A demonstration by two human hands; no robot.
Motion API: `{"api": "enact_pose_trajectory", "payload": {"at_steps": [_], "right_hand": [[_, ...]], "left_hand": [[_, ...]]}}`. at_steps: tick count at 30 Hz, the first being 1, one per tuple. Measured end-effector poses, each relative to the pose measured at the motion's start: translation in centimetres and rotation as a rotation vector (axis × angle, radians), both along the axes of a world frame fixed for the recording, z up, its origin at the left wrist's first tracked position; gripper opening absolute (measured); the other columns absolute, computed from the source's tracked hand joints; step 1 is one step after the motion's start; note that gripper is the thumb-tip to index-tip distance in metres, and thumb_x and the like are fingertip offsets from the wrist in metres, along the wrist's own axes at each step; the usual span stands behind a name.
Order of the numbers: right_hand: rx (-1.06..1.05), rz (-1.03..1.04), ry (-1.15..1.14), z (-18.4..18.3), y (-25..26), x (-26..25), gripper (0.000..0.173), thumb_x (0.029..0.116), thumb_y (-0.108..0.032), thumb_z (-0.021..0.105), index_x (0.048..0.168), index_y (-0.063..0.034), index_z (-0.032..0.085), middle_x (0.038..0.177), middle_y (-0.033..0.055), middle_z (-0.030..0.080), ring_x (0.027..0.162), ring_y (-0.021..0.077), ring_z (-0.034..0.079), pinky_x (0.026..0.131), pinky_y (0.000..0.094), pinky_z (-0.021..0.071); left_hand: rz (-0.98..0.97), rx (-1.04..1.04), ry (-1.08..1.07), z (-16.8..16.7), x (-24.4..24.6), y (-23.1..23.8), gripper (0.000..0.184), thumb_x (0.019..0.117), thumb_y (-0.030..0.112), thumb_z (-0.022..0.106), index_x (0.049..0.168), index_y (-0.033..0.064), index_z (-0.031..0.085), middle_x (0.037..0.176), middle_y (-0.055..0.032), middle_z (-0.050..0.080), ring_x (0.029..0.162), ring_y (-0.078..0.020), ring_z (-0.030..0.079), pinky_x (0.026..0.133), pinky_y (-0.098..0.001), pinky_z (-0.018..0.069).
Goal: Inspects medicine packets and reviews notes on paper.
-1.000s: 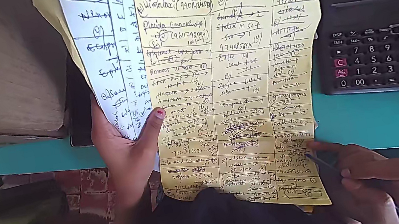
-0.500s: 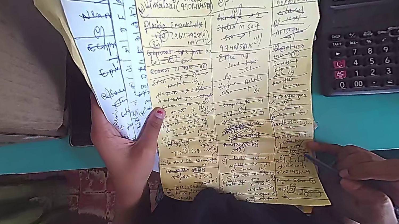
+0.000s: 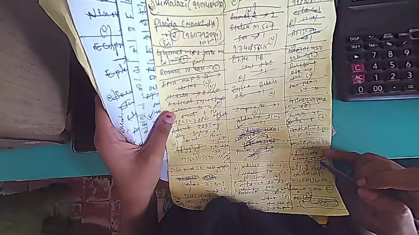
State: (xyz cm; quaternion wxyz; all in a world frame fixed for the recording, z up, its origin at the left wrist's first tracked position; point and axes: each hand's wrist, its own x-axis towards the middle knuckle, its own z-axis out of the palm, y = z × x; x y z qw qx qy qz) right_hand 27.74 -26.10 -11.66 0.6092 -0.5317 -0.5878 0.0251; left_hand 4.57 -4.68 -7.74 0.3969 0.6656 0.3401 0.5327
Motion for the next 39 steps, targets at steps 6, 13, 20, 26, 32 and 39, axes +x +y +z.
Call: {"api": "enact_pose_trajectory", "payload": {"at_steps": [6, 13, 20, 26, 32, 39], "right_hand": [[-0.022, -0.014, -0.003, 0.2, -0.1, -0.1, 0.022, 0.1056, -0.031, 0.048, 0.089, -0.0169, 0.055, 0.078, -0.0059, 0.051, 0.074, -0.0001, 0.058, 0.089, 0.0247, 0.0567], [-0.014, -0.042, 0.003, 0.4, 0.3, -0.4, 0.022, 0.1055, -0.031, 0.049, 0.089, -0.0179, 0.055, 0.077, -0.0076, 0.052, 0.073, -0.0014, 0.059, 0.088, 0.0253, 0.0582], [-0.013, -0.072, 0.042, 0.5, 0.5, -0.7, 0.022, 0.1043, -0.033, 0.050, 0.090, -0.0180, 0.057, 0.077, -0.0097, 0.053, 0.074, -0.0021, 0.060, 0.087, 0.0245, 0.0592], [-0.022, -0.078, 0.039, 0.5, 0.6, -0.7, 0.021, 0.1045, -0.033, 0.050, 0.091, -0.0188, 0.058, 0.077, -0.0108, 0.053, 0.074, -0.0032, 0.060, 0.086, 0.0231, 0.0586], [-0.051, -0.050, 0.072, 0.8, 0.4, -0.8, 0.013, 0.1037, -0.031, 0.053, 0.100, -0.0219, 0.062, 0.085, -0.0146, 0.060, 0.084, -0.0036, 0.064, 0.092, 0.0242, 0.0583], [-0.118, -0.171, -0.310, 1.5, -0.7, -2.3, 0.008, 0.0993, -0.019, 0.056, 0.096, -0.0143, 0.052, 0.085, 0.0009, 0.052, 0.076, 0.0079, 0.059, 0.097, 0.0334, 0.0546]], "left_hand": [[0.002, 0.022, 0.137, 0.6, 0.3, -0.1, 0.076, 0.0825, -0.001, 0.074, 0.145, -0.0064, 0.031, 0.130, 0.0026, 0.059, 0.115, 0.0011, 0.063, 0.098, -0.0179, 0.0555], [0.121, 0.095, 0.554, 1.6, 0.6, 0.4, 0.080, 0.0855, 0.018, 0.076, 0.152, 0.0012, 0.035, 0.128, -0.0097, 0.065, 0.106, 0.0015, 0.065, 0.089, -0.0155, 0.0529], [0.313, 0.332, 0.953, 2.8, 0.5, 0.4, 0.096, 0.0902, 0.040, 0.074, 0.162, 0.0033, 0.021, 0.165, -0.0275, 0.020, 0.145, -0.0534, 0.028, 0.112, -0.0645, 0.0293], [-0.256, 0.577, 0.653, 3.2, 1.9, -3.2, 0.025, 0.0995, 0.009, 0.057, 0.116, 0.0105, 0.075, 0.126, -0.0127, 0.070, 0.124, -0.0284, 0.061, 0.106, -0.0447, 0.0445], [-0.544, 0.724, 0.749, 1.4, 4.8, -4.8, 0.029, 0.1040, 0.023, 0.055, 0.128, 0.0183, 0.069, 0.125, -0.0062, 0.071, 0.115, -0.0228, 0.065, 0.091, -0.0372, 0.0498], [-0.559, 0.672, 0.715, -0.2, 4.7, -4.7, 0.028, 0.1059, 0.029, 0.051, 0.121, 0.0194, 0.073, 0.129, -0.0045, 0.069, 0.118, -0.0215, 0.062, 0.096, -0.0386, 0.0440]]}}
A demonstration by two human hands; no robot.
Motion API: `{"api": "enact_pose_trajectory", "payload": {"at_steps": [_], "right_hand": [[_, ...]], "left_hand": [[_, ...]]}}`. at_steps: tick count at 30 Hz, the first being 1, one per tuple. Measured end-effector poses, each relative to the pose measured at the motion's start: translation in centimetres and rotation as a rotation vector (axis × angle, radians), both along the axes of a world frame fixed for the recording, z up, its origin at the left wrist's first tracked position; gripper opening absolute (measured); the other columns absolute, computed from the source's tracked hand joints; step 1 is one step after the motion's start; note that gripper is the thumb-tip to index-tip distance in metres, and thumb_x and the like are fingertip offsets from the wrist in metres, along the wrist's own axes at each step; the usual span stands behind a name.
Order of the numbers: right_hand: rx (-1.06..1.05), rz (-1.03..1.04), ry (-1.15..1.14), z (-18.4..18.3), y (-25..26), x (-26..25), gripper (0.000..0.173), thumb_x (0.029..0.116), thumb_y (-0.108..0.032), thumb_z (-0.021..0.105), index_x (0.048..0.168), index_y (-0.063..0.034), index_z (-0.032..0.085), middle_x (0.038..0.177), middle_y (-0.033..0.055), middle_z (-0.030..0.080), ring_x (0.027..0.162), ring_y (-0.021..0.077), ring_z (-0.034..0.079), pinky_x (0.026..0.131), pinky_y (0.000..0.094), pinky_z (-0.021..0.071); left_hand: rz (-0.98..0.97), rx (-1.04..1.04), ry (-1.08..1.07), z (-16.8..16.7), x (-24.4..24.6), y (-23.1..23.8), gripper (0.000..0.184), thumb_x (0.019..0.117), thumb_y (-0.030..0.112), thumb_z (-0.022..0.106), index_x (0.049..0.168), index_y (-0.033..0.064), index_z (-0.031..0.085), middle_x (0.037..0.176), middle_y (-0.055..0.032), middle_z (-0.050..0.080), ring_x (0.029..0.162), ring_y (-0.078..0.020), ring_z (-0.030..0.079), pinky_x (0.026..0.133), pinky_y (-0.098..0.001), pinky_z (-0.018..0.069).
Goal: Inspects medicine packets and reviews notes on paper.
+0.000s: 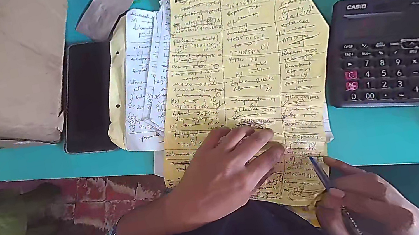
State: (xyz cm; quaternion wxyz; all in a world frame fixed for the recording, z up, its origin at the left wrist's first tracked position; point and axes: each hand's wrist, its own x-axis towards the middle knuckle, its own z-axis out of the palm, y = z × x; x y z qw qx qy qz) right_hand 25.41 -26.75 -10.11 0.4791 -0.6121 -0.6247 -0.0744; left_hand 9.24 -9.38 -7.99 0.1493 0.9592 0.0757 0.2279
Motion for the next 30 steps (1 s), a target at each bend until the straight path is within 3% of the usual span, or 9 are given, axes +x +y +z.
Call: {"api": "enact_pose_trajectory", "payload": {"at_steps": [4, 8, 17, 25, 30], "right_hand": [[0.011, -0.006, 0.024, 0.2, 0.0, -0.1, 0.011, 0.0978, -0.017, 0.059, 0.093, -0.0136, 0.050, 0.082, 0.0001, 0.049, 0.072, 0.0064, 0.057, 0.092, 0.0308, 0.0574], [0.018, -0.024, 0.103, -0.1, 0.0, 0.6, 0.011, 0.0979, -0.016, 0.062, 0.099, -0.0129, 0.052, 0.088, -0.0014, 0.057, 0.080, 0.0034, 0.065, 0.083, 0.0237, 0.0609], [0.010, -0.007, 0.175, -0.4, 0.1, 1.6, 0.012, 0.0965, -0.019, 0.062, 0.095, -0.0122, 0.052, 0.081, -0.0026, 0.056, 0.073, -0.0010, 0.062, 0.072, 0.0151, 0.0575], [0.023, 0.006, 0.221, -0.5, 0.4, 1.8, 0.012, 0.0943, -0.020, 0.063, 0.092, -0.0128, 0.054, 0.078, -0.0039, 0.054, 0.069, -0.0037, 0.059, 0.069, 0.0116, 0.0551], [-0.004, 0.062, 0.275, -0.7, 0.2, 2.2, 0.011, 0.0975, -0.025, 0.062, 0.097, -0.0158, 0.055, 0.082, -0.0068, 0.057, 0.074, -0.0042, 0.061, 0.072, 0.0132, 0.0568]], "left_hand": [[0.012, 0.060, 0.003, -0.4, -0.1, -0.1, 0.030, 0.1063, 0.030, 0.049, 0.125, 0.0210, 0.071, 0.130, -0.0033, 0.068, 0.120, -0.0209, 0.060, 0.098, -0.0384, 0.0411], [0.030, 0.041, -0.028, -0.6, 0.0, -0.2, 0.030, 0.1051, 0.029, 0.050, 0.122, 0.0221, 0.073, 0.130, -0.0028, 0.069, 0.120, -0.0212, 0.060, 0.097, -0.0386, 0.0411], [0.018, -0.009, -0.029, -0.7, -0.1, 0.1, 0.031, 0.1039, 0.031, 0.051, 0.120, 0.0233, 0.076, 0.131, -0.0028, 0.069, 0.121, -0.0216, 0.061, 0.097, -0.0397, 0.0426], [-0.004, 0.006, -0.038, -0.8, -0.2, 0.3, 0.032, 0.1048, 0.031, 0.050, 0.122, 0.0228, 0.075, 0.131, -0.0030, 0.069, 0.122, -0.0220, 0.060, 0.099, -0.0391, 0.0433], [-0.002, 0.003, -0.025, -0.7, -0.3, 0.2, 0.032, 0.1055, 0.032, 0.049, 0.123, 0.0232, 0.074, 0.131, -0.0035, 0.069, 0.123, -0.0222, 0.061, 0.099, -0.0393, 0.0438]]}}
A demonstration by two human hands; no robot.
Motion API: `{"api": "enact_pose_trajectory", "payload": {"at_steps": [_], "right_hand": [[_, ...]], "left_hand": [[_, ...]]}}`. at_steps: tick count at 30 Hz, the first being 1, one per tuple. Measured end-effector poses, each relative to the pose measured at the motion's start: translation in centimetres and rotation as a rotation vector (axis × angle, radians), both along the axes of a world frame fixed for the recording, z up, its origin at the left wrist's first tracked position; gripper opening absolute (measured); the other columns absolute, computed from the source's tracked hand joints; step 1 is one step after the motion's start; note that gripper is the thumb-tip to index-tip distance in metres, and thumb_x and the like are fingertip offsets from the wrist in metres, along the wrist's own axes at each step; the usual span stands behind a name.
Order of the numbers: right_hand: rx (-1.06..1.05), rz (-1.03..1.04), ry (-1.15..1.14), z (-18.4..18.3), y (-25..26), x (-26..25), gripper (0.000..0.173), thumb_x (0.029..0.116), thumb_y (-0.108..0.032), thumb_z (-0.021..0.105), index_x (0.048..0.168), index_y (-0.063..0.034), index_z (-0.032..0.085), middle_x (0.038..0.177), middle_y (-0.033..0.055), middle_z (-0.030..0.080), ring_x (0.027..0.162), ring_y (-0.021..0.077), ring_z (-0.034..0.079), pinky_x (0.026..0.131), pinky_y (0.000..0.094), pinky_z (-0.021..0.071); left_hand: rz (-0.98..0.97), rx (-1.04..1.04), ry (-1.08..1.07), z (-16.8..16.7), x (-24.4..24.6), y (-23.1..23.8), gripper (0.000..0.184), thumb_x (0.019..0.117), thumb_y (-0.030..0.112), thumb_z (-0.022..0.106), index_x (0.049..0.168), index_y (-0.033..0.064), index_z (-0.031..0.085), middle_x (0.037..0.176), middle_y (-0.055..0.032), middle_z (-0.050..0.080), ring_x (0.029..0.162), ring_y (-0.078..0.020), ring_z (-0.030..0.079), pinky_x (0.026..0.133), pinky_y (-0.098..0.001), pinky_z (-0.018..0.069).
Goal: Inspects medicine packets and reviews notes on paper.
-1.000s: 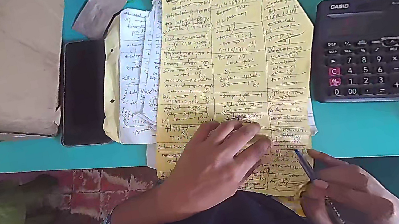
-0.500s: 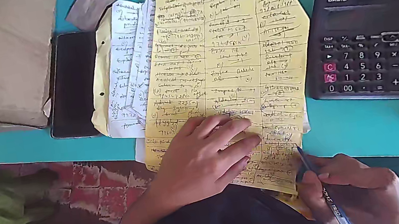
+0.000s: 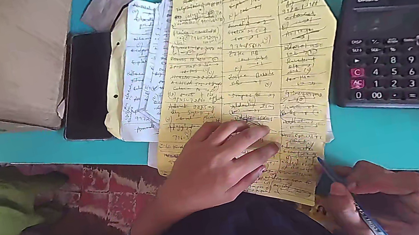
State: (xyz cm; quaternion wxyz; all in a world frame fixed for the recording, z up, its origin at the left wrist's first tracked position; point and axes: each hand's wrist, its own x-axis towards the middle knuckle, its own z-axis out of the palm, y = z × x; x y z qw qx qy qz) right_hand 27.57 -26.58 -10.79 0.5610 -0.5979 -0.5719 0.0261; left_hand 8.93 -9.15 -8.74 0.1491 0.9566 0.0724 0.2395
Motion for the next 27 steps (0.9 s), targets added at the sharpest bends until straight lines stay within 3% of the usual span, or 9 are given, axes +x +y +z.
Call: {"api": "enact_pose_trajectory", "payload": {"at_steps": [10, 15, 22, 27], "right_hand": [[-0.060, 0.008, 0.025, 0.5, -0.3, -0.3, 0.014, 0.0993, -0.028, 0.059, 0.093, -0.0170, 0.053, 0.081, -0.0065, 0.053, 0.075, -0.0034, 0.060, 0.078, 0.0159, 0.0573], [0.000, -0.025, 0.011, 0.4, 0.2, -0.3, 0.015, 0.0975, -0.025, 0.059, 0.089, -0.0143, 0.052, 0.076, -0.0032, 0.055, 0.069, -0.0003, 0.060, 0.068, 0.0154, 0.0561], [0.017, 0.071, -0.005, 0.7, 0.1, 0.0, 0.012, 0.0958, -0.016, 0.059, 0.090, -0.0081, 0.053, 0.078, 0.0036, 0.058, 0.074, 0.0065, 0.064, 0.074, 0.0192, 0.0580], [0.042, 0.054, -0.057, 0.9, 0.2, -0.1, 0.011, 0.0929, -0.013, 0.060, 0.089, -0.0053, 0.054, 0.075, 0.0073, 0.061, 0.072, 0.0102, 0.066, 0.068, 0.0186, 0.0564]], "left_hand": [[0.027, 0.059, -0.022, 0.0, -0.3, 0.1, 0.031, 0.1069, 0.033, 0.048, 0.123, 0.0235, 0.073, 0.131, -0.0025, 0.070, 0.119, -0.0205, 0.062, 0.096, -0.0365, 0.0422], [0.060, 0.051, -0.039, -0.4, -0.2, 0.0, 0.033, 0.1079, 0.036, 0.044, 0.125, 0.0271, 0.071, 0.129, -0.0003, 0.070, 0.118, -0.0196, 0.062, 0.097, -0.0355, 0.0429], [0.075, 0.057, -0.070, -0.9, -0.3, 0.3, 0.034, 0.1073, 0.042, 0.041, 0.123, 0.0316, 0.069, 0.129, 0.0017, 0.069, 0.119, -0.0199, 0.060, 0.096, -0.0357, 0.0408], [0.066, 0.051, -0.027, -0.6, -0.3, 0.4, 0.033, 0.1062, 0.042, 0.043, 0.123, 0.0312, 0.070, 0.130, 0.0007, 0.069, 0.120, -0.0214, 0.060, 0.095, -0.0375, 0.0411]]}}
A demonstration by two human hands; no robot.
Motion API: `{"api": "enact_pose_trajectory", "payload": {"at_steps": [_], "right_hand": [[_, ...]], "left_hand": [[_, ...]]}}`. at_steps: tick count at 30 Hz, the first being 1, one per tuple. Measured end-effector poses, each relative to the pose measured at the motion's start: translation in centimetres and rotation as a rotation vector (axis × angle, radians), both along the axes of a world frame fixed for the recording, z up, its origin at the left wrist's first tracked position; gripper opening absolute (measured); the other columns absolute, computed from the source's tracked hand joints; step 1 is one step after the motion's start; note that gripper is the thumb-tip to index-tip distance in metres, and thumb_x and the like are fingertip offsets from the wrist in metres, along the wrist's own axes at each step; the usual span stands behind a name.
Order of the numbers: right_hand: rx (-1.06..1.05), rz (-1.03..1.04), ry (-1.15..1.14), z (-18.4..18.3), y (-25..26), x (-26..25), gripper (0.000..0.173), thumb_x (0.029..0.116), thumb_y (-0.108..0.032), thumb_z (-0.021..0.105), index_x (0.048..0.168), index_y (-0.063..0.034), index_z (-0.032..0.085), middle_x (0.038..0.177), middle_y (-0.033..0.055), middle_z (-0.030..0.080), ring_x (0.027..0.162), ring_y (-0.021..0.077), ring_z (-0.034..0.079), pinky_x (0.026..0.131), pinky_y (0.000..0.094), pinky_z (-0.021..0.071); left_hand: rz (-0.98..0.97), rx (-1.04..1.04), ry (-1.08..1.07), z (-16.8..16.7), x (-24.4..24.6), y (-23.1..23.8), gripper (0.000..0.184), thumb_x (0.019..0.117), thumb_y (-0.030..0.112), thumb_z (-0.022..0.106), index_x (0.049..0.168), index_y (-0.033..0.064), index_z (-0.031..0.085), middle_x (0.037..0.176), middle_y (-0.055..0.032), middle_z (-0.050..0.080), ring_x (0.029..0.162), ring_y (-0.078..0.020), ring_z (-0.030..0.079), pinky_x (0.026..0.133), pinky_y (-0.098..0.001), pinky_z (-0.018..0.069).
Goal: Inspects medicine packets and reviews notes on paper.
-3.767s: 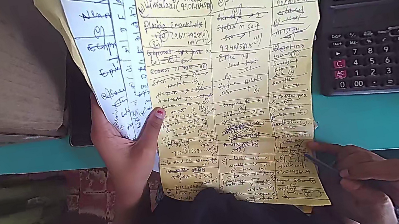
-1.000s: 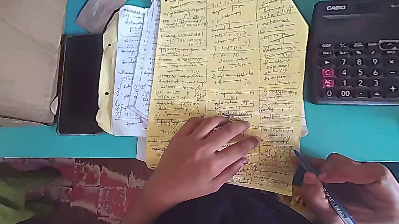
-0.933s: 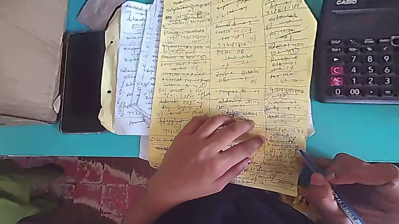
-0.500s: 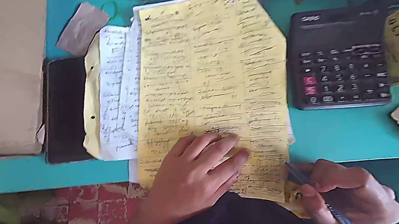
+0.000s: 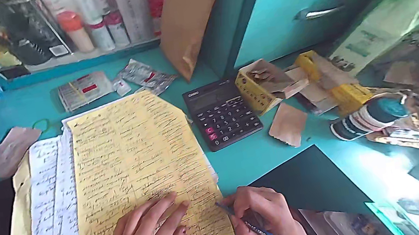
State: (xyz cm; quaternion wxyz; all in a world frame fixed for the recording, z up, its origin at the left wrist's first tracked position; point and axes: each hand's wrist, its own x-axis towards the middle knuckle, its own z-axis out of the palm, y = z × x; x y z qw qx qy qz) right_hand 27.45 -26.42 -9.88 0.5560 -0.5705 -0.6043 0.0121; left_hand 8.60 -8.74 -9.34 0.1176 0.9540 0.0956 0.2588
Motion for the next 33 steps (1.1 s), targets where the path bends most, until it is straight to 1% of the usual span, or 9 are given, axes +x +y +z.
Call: {"api": "enact_pose_trajectory", "payload": {"at_steps": [16, 19, 22, 24, 26, 27, 29, 31, 33], "right_hand": [[0.035, -0.264, 0.005, -0.2, 1.2, -2.1, 0.013, 0.0878, -0.014, 0.060, 0.084, -0.0033, 0.056, 0.066, 0.0065, 0.054, 0.058, 0.0096, 0.054, 0.053, 0.0169, 0.0434], [0.045, -0.309, -0.001, 0.4, 1.0, -2.8, 0.011, 0.0909, -0.014, 0.061, 0.091, -0.0037, 0.057, 0.074, 0.0078, 0.059, 0.065, 0.0092, 0.058, 0.060, 0.0154, 0.0476], [0.095, -0.443, -0.077, 1.5, -0.3, -2.4, 0.023, 0.1051, -0.030, 0.056, 0.100, -0.0088, 0.065, 0.086, 0.0047, 0.070, 0.081, 0.0088, 0.069, 0.074, 0.0193, 0.0565], [0.126, -0.610, -0.110, 2.5, -1.3, -1.1, 0.037, 0.1081, -0.040, 0.047, 0.100, -0.0112, 0.068, 0.090, 0.0011, 0.074, 0.087, 0.0063, 0.072, 0.078, 0.0212, 0.0589], [0.096, -0.837, -0.172, 3.8, -2.1, 0.9, 0.041, 0.1092, -0.036, 0.046, 0.096, -0.0056, 0.070, 0.090, 0.0040, 0.076, 0.089, 0.0064, 0.073, 0.080, 0.0218, 0.0601], [0.053, -0.967, -0.231, 4.4, -2.2, 2.2, 0.036, 0.1072, -0.026, 0.051, 0.095, 0.0000, 0.073, 0.088, 0.0099, 0.075, 0.084, 0.0113, 0.073, 0.076, 0.0242, 0.0582], [-0.142, -1.177, -0.318, 5.2, -2.4, 5.3, 0.023, 0.0988, -0.012, 0.058, 0.103, 0.0045, 0.073, 0.091, 0.0205, 0.073, 0.080, 0.0302, 0.072, 0.069, 0.0423, 0.0570], [-0.344, -1.259, -0.243, 5.8, -2.3, 8.6, 0.027, 0.0983, -0.007, 0.059, 0.120, 0.0077, 0.064, 0.106, 0.0307, 0.068, 0.093, 0.0486, 0.068, 0.075, 0.0616, 0.0525], [-0.540, -1.269, -0.126, 6.4, -2.1, 11.4, 0.035, 0.0984, -0.002, 0.059, 0.132, 0.0091, 0.057, 0.120, 0.0362, 0.062, 0.110, 0.0565, 0.061, 0.088, 0.0695, 0.0478]], "left_hand": [[-0.102, -0.005, 0.082, 1.4, 0.1, 0.6, 0.029, 0.1019, 0.032, 0.055, 0.118, 0.0187, 0.075, 0.124, -0.0135, 0.071, 0.110, -0.0349, 0.065, 0.090, -0.0448, 0.0458], [-0.118, 0.014, 0.088, 1.3, 0.1, 0.8, 0.029, 0.1007, 0.030, 0.056, 0.120, 0.0189, 0.075, 0.125, -0.0136, 0.071, 0.109, -0.0347, 0.065, 0.089, -0.0444, 0.0465], [-0.111, 0.015, 0.093, 1.3, 0.0, 0.6, 0.030, 0.1007, 0.029, 0.056, 0.122, 0.0189, 0.074, 0.128, -0.0132, 0.070, 0.111, -0.0345, 0.065, 0.088, -0.0454, 0.0462], [-0.100, 0.024, 0.095, 1.4, 0.0, 0.4, 0.030, 0.1011, 0.030, 0.055, 0.122, 0.0189, 0.074, 0.128, -0.0129, 0.070, 0.112, -0.0344, 0.064, 0.088, -0.0456, 0.0464], [-0.099, 0.011, 0.094, 1.5, -0.1, 0.3, 0.031, 0.1015, 0.030, 0.054, 0.122, 0.0188, 0.074, 0.128, -0.0119, 0.070, 0.113, -0.0340, 0.064, 0.089, -0.0452, 0.0462], [-0.104, 0.005, 0.083, 1.5, -0.1, 0.4, 0.030, 0.1001, 0.028, 0.055, 0.121, 0.0180, 0.075, 0.127, -0.0115, 0.070, 0.112, -0.0341, 0.065, 0.088, -0.0451, 0.0470], [-0.109, -0.020, 0.076, 1.5, -0.2, 0.4, 0.030, 0.0983, 0.026, 0.057, 0.120, 0.0168, 0.075, 0.128, -0.0111, 0.071, 0.112, -0.0349, 0.066, 0.087, -0.0458, 0.0484], [-0.107, -0.038, 0.076, 1.6, -0.1, 0.4, 0.030, 0.0973, 0.025, 0.058, 0.119, 0.0161, 0.076, 0.127, -0.0108, 0.071, 0.112, -0.0356, 0.066, 0.086, -0.0473, 0.0498], [-0.095, -0.049, 0.067, 1.7, 0.0, 0.3, 0.029, 0.0962, 0.024, 0.059, 0.117, 0.0166, 0.077, 0.127, -0.0098, 0.071, 0.113, -0.0352, 0.066, 0.087, -0.0473, 0.0499]]}}
